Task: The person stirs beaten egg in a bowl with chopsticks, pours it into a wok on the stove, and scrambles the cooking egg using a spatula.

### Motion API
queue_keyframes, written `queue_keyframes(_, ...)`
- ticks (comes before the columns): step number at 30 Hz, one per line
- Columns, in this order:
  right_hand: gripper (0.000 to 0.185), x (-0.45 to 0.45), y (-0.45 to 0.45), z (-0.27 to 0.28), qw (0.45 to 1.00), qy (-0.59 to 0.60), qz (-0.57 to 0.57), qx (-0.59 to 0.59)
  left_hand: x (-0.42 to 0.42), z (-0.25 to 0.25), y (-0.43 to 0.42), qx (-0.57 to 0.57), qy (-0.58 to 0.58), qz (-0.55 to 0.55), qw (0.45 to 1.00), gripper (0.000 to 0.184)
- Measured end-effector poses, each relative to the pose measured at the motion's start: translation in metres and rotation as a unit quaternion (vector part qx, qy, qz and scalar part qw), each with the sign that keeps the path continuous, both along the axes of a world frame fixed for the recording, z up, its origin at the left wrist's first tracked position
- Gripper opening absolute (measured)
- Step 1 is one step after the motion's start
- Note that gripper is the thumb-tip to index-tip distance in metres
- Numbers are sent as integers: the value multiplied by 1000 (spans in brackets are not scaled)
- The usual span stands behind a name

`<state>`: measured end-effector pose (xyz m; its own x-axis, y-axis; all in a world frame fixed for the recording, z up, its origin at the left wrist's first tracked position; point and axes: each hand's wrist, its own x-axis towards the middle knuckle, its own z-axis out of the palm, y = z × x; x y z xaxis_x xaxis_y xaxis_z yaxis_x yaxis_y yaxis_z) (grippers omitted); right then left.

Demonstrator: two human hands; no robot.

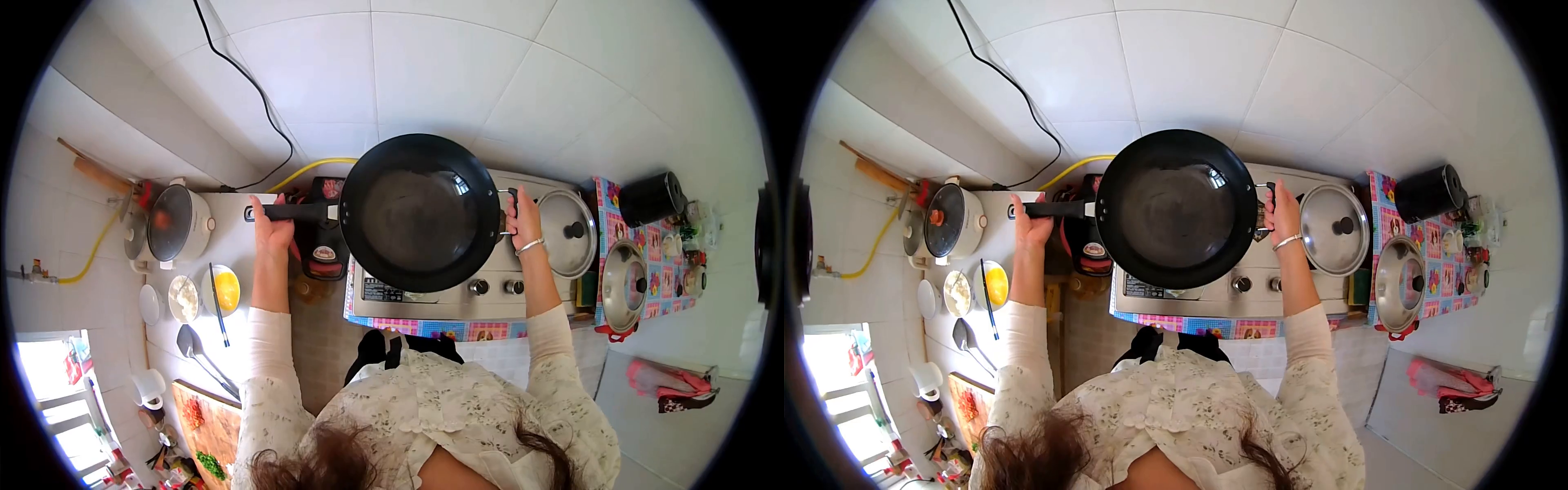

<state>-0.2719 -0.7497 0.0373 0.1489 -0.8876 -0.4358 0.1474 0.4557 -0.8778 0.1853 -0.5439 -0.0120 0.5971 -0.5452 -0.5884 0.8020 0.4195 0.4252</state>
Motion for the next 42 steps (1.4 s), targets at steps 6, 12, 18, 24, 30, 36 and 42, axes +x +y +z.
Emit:
queue_keyframes(6, 37, 6, 3, -12, 1000, -18, -21, 3, 3, 13, -21, -2, -25, 1, 1000, 64)
queue_keyframes(12, 36, 6, 7, -25, 999, -8, -32, 31, 1, 32, -27, 13, -69, -17, 997, 60)
queue_keyframes(18, 38, 2, -4, -39, 998, 12, -34, 48, 1, 29, -22, -3, -92, -49, 995, 56)
queue_keyframes(24, 39, -1, -10, -39, 999, 35, -25, 31, 0, 21, -20, 10, -72, -55, 996, 53)
queue_keyframes(30, 38, -5, -15, -41, 997, 73, -17, 20, -5, 16, -11, 24, -43, -37, 998, 46)
queue_keyframes(36, 36, -10, -13, -46, 996, 88, -25, 9, -4, 1, -11, 25, -58, -53, 997, 47)
queue_keyframes(42, 45, -35, -31, -86, 962, 230, -48, -141, -17, 11, 20, 127, -115, -42, 984, 72)
